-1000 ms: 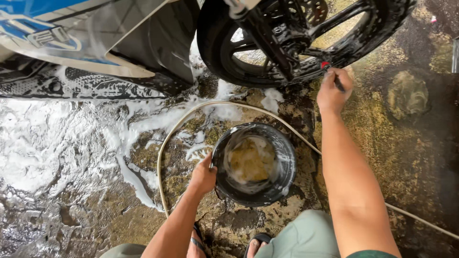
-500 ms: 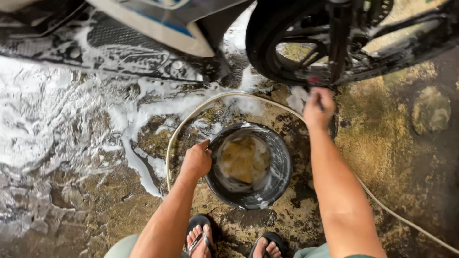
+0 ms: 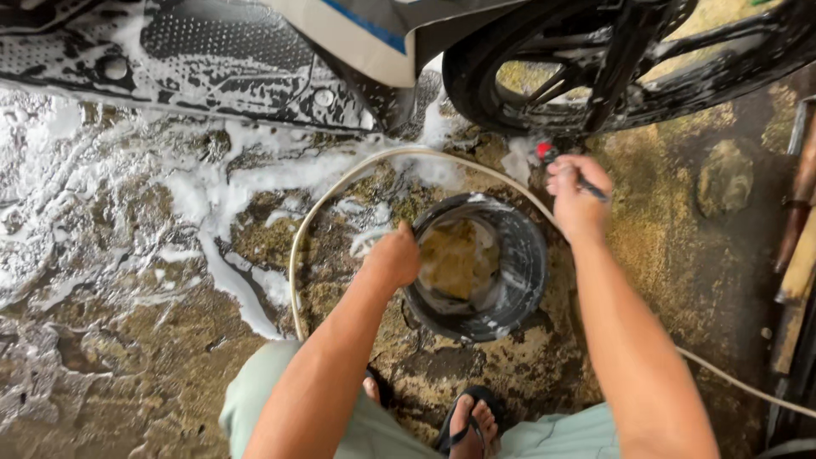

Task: The person scrubs the rear wheel, tire, and chain area of a motorcycle using a brush and soapy water from a bucket. They repeatedly dip the brush into the bucket to apply soap while cleaning the mechanical components and the lower body of the bike.

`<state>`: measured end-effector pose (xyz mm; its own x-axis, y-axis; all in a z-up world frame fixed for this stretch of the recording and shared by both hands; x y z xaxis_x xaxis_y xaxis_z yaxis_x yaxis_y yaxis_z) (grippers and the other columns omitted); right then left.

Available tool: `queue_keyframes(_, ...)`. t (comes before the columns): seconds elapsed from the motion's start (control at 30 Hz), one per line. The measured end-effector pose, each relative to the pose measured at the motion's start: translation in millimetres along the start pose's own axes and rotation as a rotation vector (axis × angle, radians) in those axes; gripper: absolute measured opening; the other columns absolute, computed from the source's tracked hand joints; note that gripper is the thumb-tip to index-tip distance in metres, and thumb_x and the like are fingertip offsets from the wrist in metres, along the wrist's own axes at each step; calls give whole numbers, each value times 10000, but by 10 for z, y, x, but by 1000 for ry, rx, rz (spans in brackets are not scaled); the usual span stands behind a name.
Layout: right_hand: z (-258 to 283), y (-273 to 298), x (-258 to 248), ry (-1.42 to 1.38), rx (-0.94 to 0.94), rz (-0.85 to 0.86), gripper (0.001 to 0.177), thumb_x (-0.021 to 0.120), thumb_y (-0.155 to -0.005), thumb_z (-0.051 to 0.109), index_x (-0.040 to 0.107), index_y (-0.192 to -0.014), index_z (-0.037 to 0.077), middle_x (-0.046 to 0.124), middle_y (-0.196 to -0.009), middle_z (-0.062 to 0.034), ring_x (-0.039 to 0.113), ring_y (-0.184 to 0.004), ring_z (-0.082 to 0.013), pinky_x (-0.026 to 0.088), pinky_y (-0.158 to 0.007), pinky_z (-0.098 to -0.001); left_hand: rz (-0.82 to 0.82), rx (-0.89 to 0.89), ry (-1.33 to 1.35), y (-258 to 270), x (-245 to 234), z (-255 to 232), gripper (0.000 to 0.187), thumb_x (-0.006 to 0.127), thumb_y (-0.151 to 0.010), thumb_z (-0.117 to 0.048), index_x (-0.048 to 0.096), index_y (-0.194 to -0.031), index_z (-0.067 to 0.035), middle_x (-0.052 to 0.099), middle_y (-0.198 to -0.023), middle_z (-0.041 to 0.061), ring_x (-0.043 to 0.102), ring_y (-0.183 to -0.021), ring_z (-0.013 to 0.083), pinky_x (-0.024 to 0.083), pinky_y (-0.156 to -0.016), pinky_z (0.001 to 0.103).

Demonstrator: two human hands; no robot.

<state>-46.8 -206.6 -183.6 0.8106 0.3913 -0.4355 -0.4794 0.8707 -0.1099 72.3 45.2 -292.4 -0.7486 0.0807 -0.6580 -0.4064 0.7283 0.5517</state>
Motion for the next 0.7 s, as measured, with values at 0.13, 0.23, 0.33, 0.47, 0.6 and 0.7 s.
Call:
queue_keyframes(0.13, 991, 371, -101, 65, -223, 106, 39, 521, -866, -28, 556, -850, -24, 613, -706, -198, 603, -574, -216, 481, -458, -278, 38, -82, -60, 245, -551, -252, 484, 332, -836, -254, 404, -1235, 10, 602, -907, 242, 593, -883, 422, 483, -764, 507)
queue_keyframes(0.23, 1088, 729, 192, 248, -181, 305, 48, 609, -805, 41, 615, -765, 68, 630, -644, -113, 625, -595, -193, 474, -465, -274, 16, -94, -53, 427, -951, -460, 495, 335, -871, -233, 356, -1299, 15, 592, -927, 268, 584, -918, 418, 481, -785, 502)
queue_keyframes(0.33, 624, 1040, 545, 410, 0, 437, 81, 630, -768, 69, 656, -841, 89, 643, -701, -116, 635, -675, -252, 515, -527, -345, -16, -96, -19, 491, -1061, -535, 499, 365, -894, -246, 343, -1316, 20, 584, -935, 285, 580, -925, 408, 485, -781, 492)
queue_keyframes(0.47, -916, 1263, 669, 89, 280, 4, 134, 638, -738, 26, 655, -864, 68, 626, -775, -144, 594, -753, -191, 494, -581, -292, 61, -115, 25, 395, -736, -326, 531, 345, -905, -275, 307, -1322, 52, 566, -979, 297, 562, -955, 424, 463, -814, 510)
queue_keyframes(0.6, -737, 1390, 632, 122, 327, -53, 120, 673, -707, 80, 671, -827, 79, 629, -784, -127, 598, -791, -203, 519, -645, -310, 97, -64, 114, -277, 92, 61, 563, 352, -845, -338, 353, -1281, 18, 582, -954, 249, 581, -924, 406, 478, -763, 515)
queue_keyframes(0.7, -192, 1375, 692, 188, 258, 89, 87, 579, -804, 25, 658, -834, 42, 608, -697, -141, 598, -680, -281, 489, -538, -410, 79, 57, 52, -506, 183, -30, 518, 356, -874, -326, 403, -1171, 96, 561, -972, 271, 574, -918, 434, 471, -796, 508)
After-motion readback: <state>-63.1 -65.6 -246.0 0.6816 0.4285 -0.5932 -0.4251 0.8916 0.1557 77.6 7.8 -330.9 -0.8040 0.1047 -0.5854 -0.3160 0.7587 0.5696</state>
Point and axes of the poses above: each hand's wrist, its own y-axis away from the middle knuckle, its own x-axis out of the palm, z = x × y, the point moved 10 cm from there along -y, towards the middle knuckle
